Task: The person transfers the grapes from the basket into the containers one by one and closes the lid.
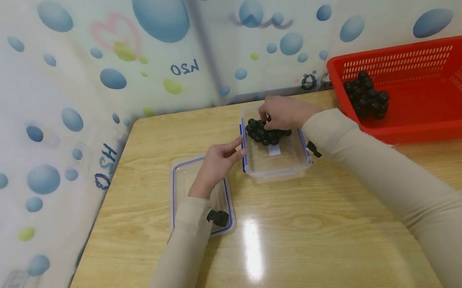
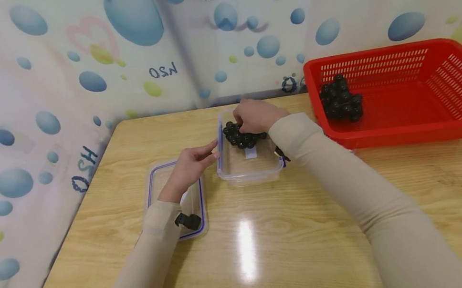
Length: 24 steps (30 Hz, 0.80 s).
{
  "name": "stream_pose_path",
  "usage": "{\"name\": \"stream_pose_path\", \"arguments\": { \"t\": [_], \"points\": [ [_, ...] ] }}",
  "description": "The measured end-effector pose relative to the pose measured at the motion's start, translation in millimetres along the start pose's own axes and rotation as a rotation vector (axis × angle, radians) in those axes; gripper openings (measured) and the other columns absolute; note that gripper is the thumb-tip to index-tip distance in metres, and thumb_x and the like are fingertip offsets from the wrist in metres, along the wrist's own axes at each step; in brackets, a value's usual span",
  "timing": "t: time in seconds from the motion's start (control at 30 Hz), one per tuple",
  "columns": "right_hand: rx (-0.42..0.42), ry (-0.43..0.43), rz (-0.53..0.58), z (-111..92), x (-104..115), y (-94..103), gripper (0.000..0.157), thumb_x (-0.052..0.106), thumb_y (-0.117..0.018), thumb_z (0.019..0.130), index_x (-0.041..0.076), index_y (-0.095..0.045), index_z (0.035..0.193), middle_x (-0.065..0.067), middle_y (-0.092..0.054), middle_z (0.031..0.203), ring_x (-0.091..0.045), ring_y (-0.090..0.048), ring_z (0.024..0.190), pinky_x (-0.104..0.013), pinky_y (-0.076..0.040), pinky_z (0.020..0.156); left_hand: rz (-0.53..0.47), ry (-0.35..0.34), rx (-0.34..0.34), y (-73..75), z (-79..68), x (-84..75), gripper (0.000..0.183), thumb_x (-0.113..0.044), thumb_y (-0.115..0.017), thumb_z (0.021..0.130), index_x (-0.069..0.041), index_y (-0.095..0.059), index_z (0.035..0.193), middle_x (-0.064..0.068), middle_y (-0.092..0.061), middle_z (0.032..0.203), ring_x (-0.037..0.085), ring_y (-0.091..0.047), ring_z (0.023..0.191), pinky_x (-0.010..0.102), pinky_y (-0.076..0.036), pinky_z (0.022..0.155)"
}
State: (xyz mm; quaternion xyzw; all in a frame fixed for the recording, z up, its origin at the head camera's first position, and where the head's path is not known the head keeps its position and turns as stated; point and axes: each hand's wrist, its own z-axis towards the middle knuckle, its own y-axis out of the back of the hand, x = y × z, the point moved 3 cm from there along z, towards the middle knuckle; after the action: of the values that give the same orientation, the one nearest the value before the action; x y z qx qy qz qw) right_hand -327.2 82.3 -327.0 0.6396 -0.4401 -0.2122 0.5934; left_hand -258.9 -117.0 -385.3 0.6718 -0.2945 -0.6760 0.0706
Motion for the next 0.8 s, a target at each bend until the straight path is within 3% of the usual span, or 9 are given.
{"name": "stream_pose_path", "arguments": {
  "t": [0.27, 0.43, 0.6, 0.8],
  "points": [
    [-0.023, -0.011, -0.033, -8.8, 0.0, 13.7, 0.031, 0.025, -0.063, 0.098, 0.001, -0.062, 0.118, -0.018, -0.053, 0.117, -0.031, -0.055, 0.100, -0.046, -0.046, 0.086, 0.040, -0.019, -0.015, 4.0, 0.2, -1.9, 0.045, -0.030, -0.062, 0.099, -0.016, -0.055, 0.141, -0.005, -0.051, 0.143, 0.020, -0.047, 0.130, 0.037, -0.043, 0.102],
    [-0.020, -0.027, 0.001, -23.9, -5.5, 28.8, 0.035, 0.025, -0.059, 0.100, 0.000, -0.059, 0.124, -0.020, -0.050, 0.125, -0.034, -0.054, 0.108, -0.049, -0.044, 0.094, 0.041, -0.003, -0.019, 6.2, -1.4, 0.6, 0.045, -0.030, -0.062, 0.099, -0.018, -0.054, 0.141, -0.007, -0.049, 0.144, 0.021, -0.048, 0.130, 0.037, -0.043, 0.102],
    [-0.083, -0.065, 0.042, -51.4, -27.4, 46.0, 0.038, 0.026, -0.058, 0.100, 0.000, -0.058, 0.128, -0.020, -0.051, 0.123, -0.035, -0.052, 0.109, -0.050, -0.044, 0.095, 0.024, 0.004, -0.004, 2.8, -2.0, 3.8, 0.045, -0.030, -0.063, 0.099, -0.018, -0.054, 0.141, -0.007, -0.048, 0.145, 0.022, -0.049, 0.129, 0.037, -0.044, 0.101],
    [-0.159, -0.175, 0.068, -92.3, -68.5, 74.7, 0.045, 0.030, -0.056, 0.100, -0.003, -0.054, 0.131, -0.024, -0.050, 0.125, -0.041, -0.048, 0.112, -0.056, -0.044, 0.093, 0.019, -0.016, 0.001, -0.8, -0.1, 2.6, 0.045, -0.031, -0.063, 0.099, -0.017, -0.054, 0.141, -0.006, -0.048, 0.145, 0.023, -0.049, 0.129, 0.037, -0.045, 0.100]
  ]
}}
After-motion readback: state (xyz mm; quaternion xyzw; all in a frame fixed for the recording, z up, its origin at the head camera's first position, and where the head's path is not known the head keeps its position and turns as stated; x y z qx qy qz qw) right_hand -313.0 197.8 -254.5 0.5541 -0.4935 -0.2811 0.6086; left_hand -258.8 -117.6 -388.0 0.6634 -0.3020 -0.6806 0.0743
